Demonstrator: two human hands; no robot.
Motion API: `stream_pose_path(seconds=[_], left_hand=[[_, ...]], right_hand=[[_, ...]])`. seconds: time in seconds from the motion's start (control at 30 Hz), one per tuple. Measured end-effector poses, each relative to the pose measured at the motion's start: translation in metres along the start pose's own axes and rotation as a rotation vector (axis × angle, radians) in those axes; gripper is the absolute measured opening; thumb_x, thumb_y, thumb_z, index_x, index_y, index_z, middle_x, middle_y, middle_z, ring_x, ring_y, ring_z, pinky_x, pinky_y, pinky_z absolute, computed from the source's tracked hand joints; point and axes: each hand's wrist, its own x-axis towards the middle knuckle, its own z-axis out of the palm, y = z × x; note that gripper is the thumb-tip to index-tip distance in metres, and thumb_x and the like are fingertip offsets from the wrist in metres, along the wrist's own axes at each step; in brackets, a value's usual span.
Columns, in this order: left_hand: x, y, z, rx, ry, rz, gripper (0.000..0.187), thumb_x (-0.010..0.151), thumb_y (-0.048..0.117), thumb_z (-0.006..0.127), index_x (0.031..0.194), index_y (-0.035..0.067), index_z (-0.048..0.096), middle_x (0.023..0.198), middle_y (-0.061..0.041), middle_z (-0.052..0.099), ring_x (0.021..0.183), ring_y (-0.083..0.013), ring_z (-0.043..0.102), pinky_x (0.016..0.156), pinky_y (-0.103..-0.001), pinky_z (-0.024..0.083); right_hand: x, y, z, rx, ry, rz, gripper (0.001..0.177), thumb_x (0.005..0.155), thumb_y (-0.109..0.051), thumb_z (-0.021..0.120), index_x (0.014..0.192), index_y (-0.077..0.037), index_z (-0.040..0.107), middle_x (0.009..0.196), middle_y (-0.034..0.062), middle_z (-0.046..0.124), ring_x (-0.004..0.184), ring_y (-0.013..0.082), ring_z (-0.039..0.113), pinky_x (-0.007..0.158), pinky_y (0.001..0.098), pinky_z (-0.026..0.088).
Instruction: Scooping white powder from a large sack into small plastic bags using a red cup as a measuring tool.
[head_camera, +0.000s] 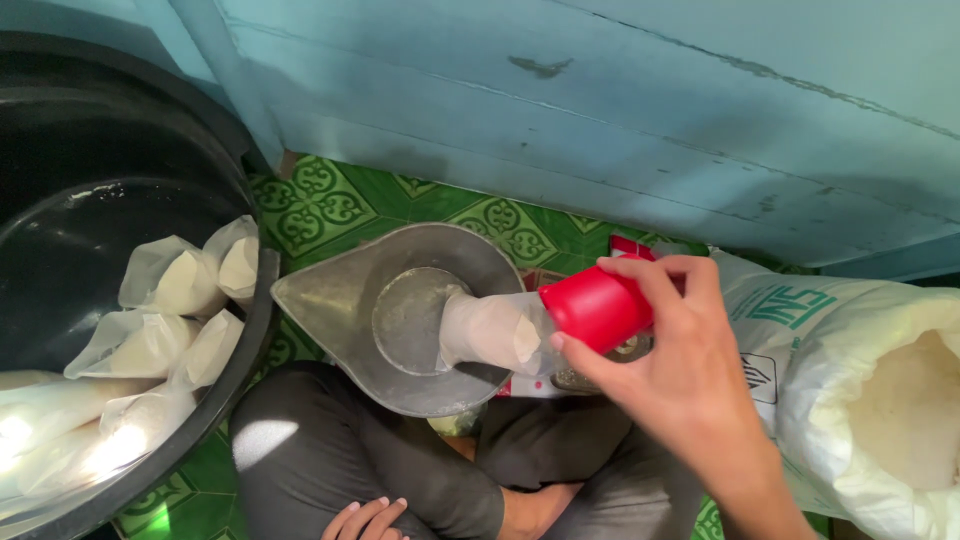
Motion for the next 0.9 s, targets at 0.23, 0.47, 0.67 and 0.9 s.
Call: stream_pose_path(seconds=[0.23,0.47,0.67,0.9], left_hand=[[0.007,0.000,-0.003,-0.020,0.009,0.009,0.031,0.091,0.028,0.048,0.060,0.028,0.048,0.092,0.022,0.071,0.092,-0.0016,0.060,0.092,-0.029,0.040],[0.003,0.000,-0.003,-0.023,-0.031,-0.028,0.033,0.092,0.030,0.047,0.060,0.027,0.050,0.092,0.021,0.071,0.093,-0.0020,0.060,0.093,-0.030,0.041],[0.004,-0.002,-0.004,-0.032,-0.031,0.016,0.033,0.091,0.029,0.047,0.058,0.028,0.047,0.093,0.020,0.071,0.092,-0.0026,0.061,0.090,-0.029,0.042],[0.001,0.001,-0.006,-0.047,-0.096,-0.033,0.034,0.091,0.030,0.047,0.058,0.028,0.049,0.092,0.021,0.072,0.094,-0.0022,0.061,0.094,-0.031,0.040]], right_hand=[[-0.009,-0.013,0.011,-0.082,0.124,-0.177,0.066,0.057,-0.028,0.088,0.116,-0.007,0.066,0.115,0.0201,0.049,0.095,0.0321,0.056,0.078,0.0410,0.051],[-0.013,-0.019,0.013,-0.132,0.104,-0.186,0.068,0.059,-0.032,0.086,0.119,-0.009,0.064,0.121,0.0233,0.048,0.099,0.0365,0.055,0.081,0.0432,0.050],[-0.015,-0.020,0.013,-0.150,0.125,-0.195,0.069,0.060,-0.032,0.086,0.120,-0.008,0.063,0.122,0.0239,0.047,0.102,0.0387,0.054,0.083,0.0448,0.049],[-0.006,-0.017,0.006,-0.047,0.075,-0.134,0.067,0.057,-0.029,0.088,0.116,-0.007,0.066,0.114,0.0199,0.050,0.092,0.0318,0.058,0.078,0.0405,0.052]])
